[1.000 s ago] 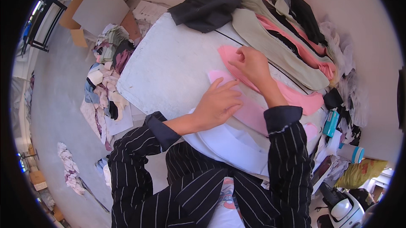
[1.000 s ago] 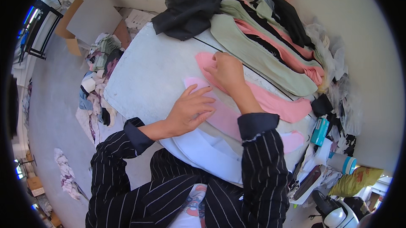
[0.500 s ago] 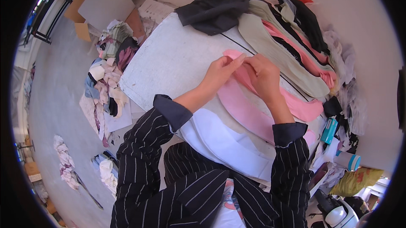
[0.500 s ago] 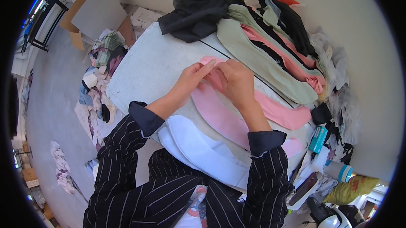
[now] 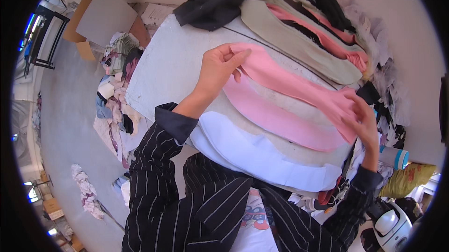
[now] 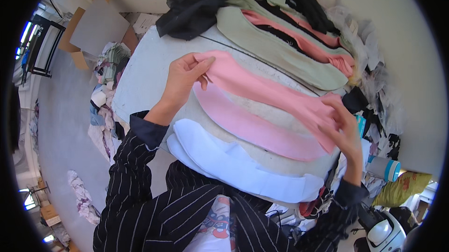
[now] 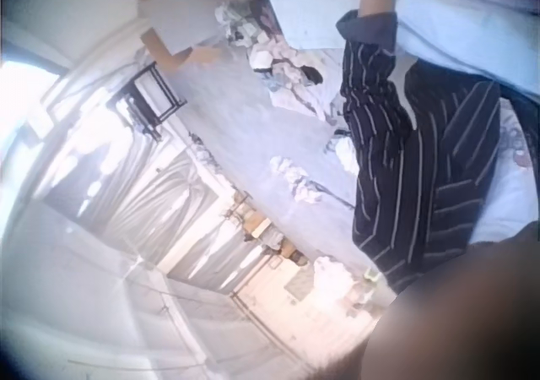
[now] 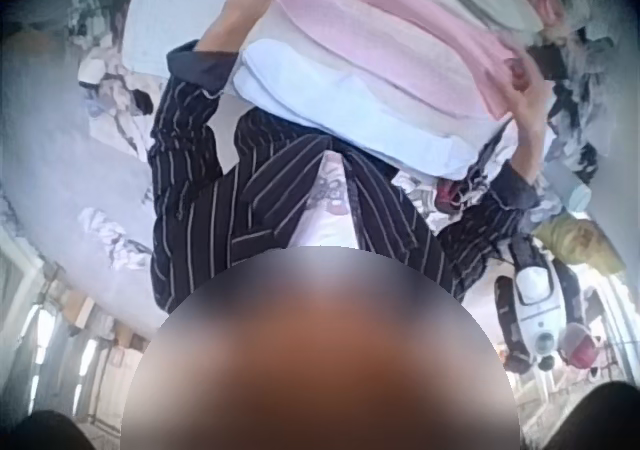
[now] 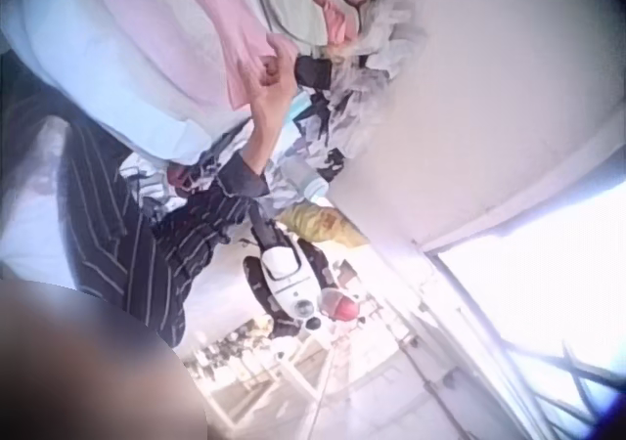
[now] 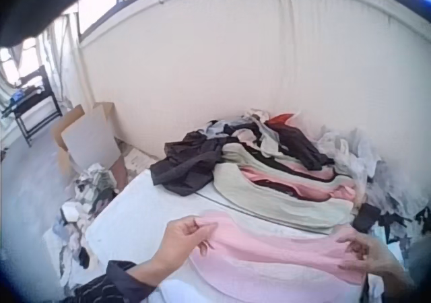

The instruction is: The person aligns pink fabric pieces on a white sheet, then uses shears to cut the white fabric along the pink templates. The person repeatedly positions the templates and trims the white fabric to match the shapes.

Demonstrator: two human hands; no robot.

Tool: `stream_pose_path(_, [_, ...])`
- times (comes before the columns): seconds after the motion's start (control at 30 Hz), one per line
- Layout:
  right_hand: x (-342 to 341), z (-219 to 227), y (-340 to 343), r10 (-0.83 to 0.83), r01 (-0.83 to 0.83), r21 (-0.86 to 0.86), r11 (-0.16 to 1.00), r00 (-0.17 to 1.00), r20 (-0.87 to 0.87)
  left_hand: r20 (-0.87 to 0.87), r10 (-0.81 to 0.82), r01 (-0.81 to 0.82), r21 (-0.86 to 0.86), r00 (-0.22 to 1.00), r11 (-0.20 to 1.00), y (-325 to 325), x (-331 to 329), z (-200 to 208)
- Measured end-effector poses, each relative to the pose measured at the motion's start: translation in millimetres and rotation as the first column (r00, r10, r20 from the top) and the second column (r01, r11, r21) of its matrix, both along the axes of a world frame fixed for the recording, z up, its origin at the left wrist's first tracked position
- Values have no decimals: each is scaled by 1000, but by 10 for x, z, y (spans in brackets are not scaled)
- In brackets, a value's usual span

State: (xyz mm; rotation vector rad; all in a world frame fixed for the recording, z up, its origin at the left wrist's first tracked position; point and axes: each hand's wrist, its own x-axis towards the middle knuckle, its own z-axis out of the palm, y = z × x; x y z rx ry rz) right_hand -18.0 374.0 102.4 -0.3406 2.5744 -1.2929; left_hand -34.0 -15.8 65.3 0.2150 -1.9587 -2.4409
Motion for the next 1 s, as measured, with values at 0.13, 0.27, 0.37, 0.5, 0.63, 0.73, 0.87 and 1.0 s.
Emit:
stream_pose_path(0.13, [721,194,-23,-30,25,24,999,971,236,212,-146,159,-48,966,986,-203,486,-131])
stream_pose_path(0.27, [897,-96,-249,-23,-4,118,993,975,223,259,-81,136,-200,962,970,-311,590,-419])
stream_pose_path(0.37, [832,-256,-335,-50,29,96,995,974,222,239,-10,85,-305,971,948,-327,521,-467])
stream_pose_path(0.5, [668,-379,-362,-56,39,86,996,977,207,164,52,22,-417,985,909,-382,398,-631])
stream_pose_path(0.63, [598,-552,-341,-46,29,93,995,982,184,141,95,-4,-539,986,842,-347,309,-602])
stream_pose_path(0.73, [569,-596,-356,-58,41,87,995,976,210,95,91,-13,-622,991,783,-381,262,-694])
stream_pose_path(0.87, [547,-606,-370,-27,10,93,996,982,185,9,92,-40,-854,996,519,-315,270,-566])
stream_pose_path(1.0, [533,-562,-402,9,-27,117,993,988,154,-377,-213,-290,-891,901,349,-105,320,-542])
